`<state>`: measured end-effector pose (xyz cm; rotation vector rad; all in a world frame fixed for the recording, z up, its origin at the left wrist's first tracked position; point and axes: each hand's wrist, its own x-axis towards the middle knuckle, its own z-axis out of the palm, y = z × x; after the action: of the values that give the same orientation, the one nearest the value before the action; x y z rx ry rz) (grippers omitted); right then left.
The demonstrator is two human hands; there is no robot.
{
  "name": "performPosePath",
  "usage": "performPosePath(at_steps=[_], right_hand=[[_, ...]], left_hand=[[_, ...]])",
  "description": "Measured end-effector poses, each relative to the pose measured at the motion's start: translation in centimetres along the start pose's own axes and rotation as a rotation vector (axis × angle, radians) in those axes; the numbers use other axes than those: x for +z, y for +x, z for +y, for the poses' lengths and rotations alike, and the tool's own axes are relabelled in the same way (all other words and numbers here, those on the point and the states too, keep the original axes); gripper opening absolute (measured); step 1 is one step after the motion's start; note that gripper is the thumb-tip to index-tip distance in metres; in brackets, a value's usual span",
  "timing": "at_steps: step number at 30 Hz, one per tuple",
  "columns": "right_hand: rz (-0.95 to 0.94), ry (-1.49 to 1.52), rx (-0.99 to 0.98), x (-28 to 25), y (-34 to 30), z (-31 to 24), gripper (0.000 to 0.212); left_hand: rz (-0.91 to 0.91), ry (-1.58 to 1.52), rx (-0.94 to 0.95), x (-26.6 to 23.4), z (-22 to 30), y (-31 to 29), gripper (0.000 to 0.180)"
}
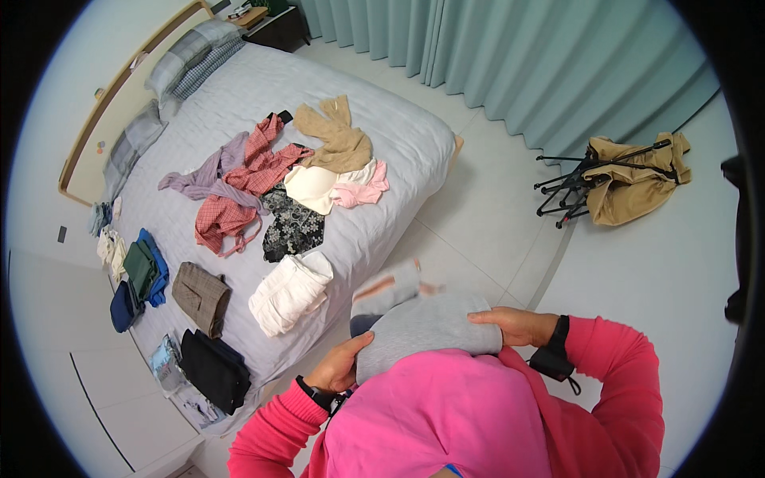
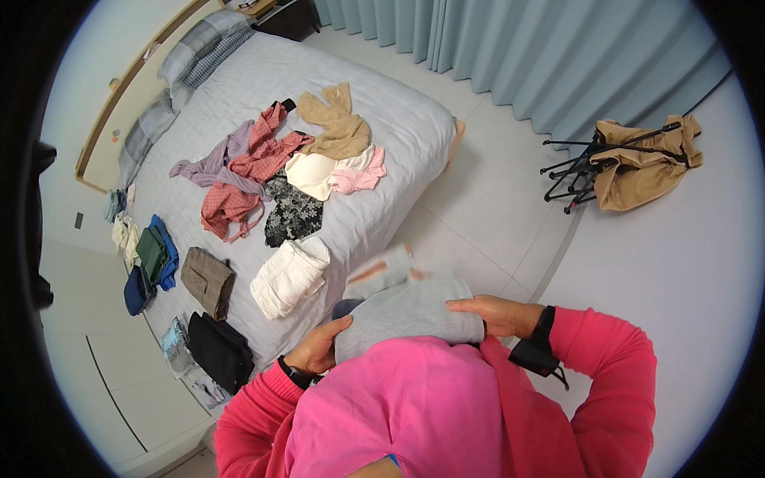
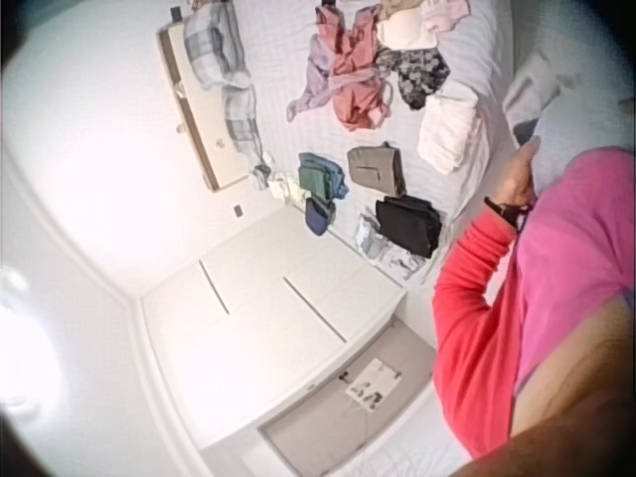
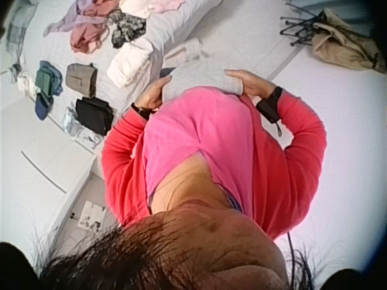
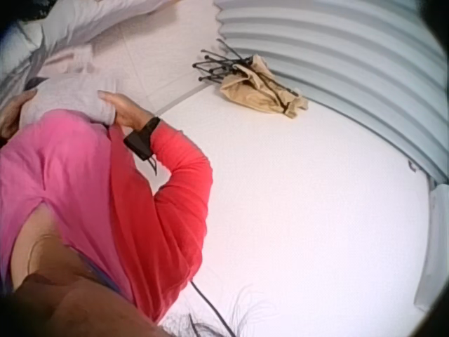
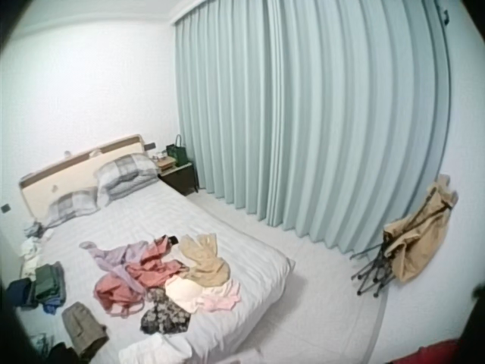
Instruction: The person folds several garments on a bed, including a plaid jacket, a black top, a gray hoodie, and a white cloth. Each item is smoothed, folded, and placed into a neat stack on the bed.
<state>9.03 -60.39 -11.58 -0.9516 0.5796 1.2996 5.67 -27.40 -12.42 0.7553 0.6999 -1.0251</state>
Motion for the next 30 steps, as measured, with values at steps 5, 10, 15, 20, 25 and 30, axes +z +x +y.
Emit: performPosePath(at_steps=[5, 10, 15, 20, 25, 30], right_hand=[[0.082, -0.195, -0.266, -0.4, -0.1, 1.1, 0.045], [0.210, -0.318, -0.300, -0.2, 0.7, 1.0, 0.047], [0.245, -0.310, -0.205, 0.0, 1.5, 2.1, 0.055], [0.437, -1.031, -0.515, 0.9, -0.1, 1.9, 0.064], [-0.142, -1.780, -0.811, 1.2, -0.6, 0.3, 0.078], [-0.196, -1.520, -0.644, 1.3, -1.1, 0.3, 0.074]], left_hand=[[0.004, 0.028, 0.080, -0.8, -0.8, -0.2, 0.045], [0.060, 0.151, 0.139, -0.6, -0.9, -1.2, 0.047], [-0.006, 0.062, 0.133, -1.7, -1.6, -0.2, 0.045], [0.060, 0.030, 0.075, -2.7, -2.2, 0.5, 0.048], [0.260, 0.399, 0.401, -2.5, -2.4, -0.1, 0.057], [0.066, 1.724, 1.046, -2.7, -1.3, -1.7, 0.076]])
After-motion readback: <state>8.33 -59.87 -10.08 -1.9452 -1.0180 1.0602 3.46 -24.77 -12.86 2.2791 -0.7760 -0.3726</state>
